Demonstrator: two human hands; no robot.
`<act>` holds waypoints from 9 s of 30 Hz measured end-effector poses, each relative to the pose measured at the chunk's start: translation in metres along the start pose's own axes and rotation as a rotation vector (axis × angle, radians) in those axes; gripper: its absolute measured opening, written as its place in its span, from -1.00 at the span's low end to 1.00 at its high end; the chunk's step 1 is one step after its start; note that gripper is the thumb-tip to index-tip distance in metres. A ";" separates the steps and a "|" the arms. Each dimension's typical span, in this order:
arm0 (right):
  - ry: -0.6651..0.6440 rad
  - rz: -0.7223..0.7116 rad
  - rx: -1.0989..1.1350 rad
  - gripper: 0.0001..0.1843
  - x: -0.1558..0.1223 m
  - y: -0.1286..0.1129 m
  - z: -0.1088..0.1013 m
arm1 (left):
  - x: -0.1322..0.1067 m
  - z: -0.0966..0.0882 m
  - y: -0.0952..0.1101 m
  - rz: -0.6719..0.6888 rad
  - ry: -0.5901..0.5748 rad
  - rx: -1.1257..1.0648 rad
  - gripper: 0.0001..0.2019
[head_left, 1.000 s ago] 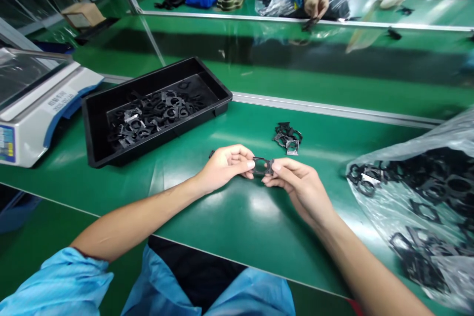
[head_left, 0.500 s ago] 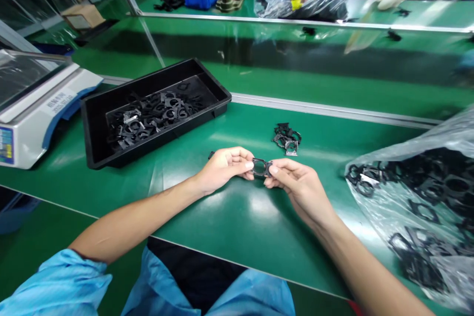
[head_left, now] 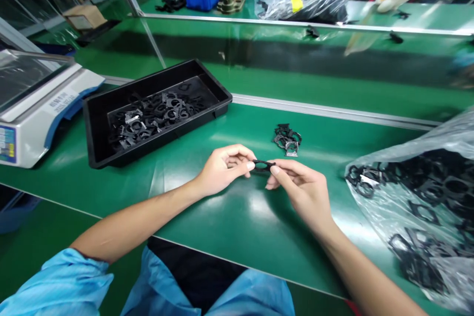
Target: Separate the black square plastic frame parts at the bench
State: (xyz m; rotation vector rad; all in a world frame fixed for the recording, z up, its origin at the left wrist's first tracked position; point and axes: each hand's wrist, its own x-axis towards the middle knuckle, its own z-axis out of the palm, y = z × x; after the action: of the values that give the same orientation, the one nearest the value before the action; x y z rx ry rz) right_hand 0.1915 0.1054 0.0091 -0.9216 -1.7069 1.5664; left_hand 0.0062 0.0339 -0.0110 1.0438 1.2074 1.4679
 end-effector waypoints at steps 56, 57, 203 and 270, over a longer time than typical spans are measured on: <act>0.144 -0.350 -0.452 -0.83 0.029 0.015 -0.027 | 0.016 -0.017 0.009 0.514 0.362 0.581 -0.76; 0.172 -0.403 -0.495 -0.84 0.032 0.017 -0.031 | 0.018 -0.025 0.016 0.583 0.427 0.632 -0.79; -0.230 0.281 0.128 -0.49 0.011 0.001 -0.001 | -0.007 -0.004 -0.002 0.658 -0.098 0.788 -0.89; -0.049 -0.517 -0.368 -0.89 0.002 0.003 -0.005 | -0.005 -0.002 0.001 0.554 0.091 0.571 -0.94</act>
State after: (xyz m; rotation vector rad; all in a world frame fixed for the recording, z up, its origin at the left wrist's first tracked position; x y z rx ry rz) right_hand 0.1946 0.1094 0.0068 -0.5398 -2.1010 0.9621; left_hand 0.0048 0.0280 -0.0106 1.8255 1.5272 1.6253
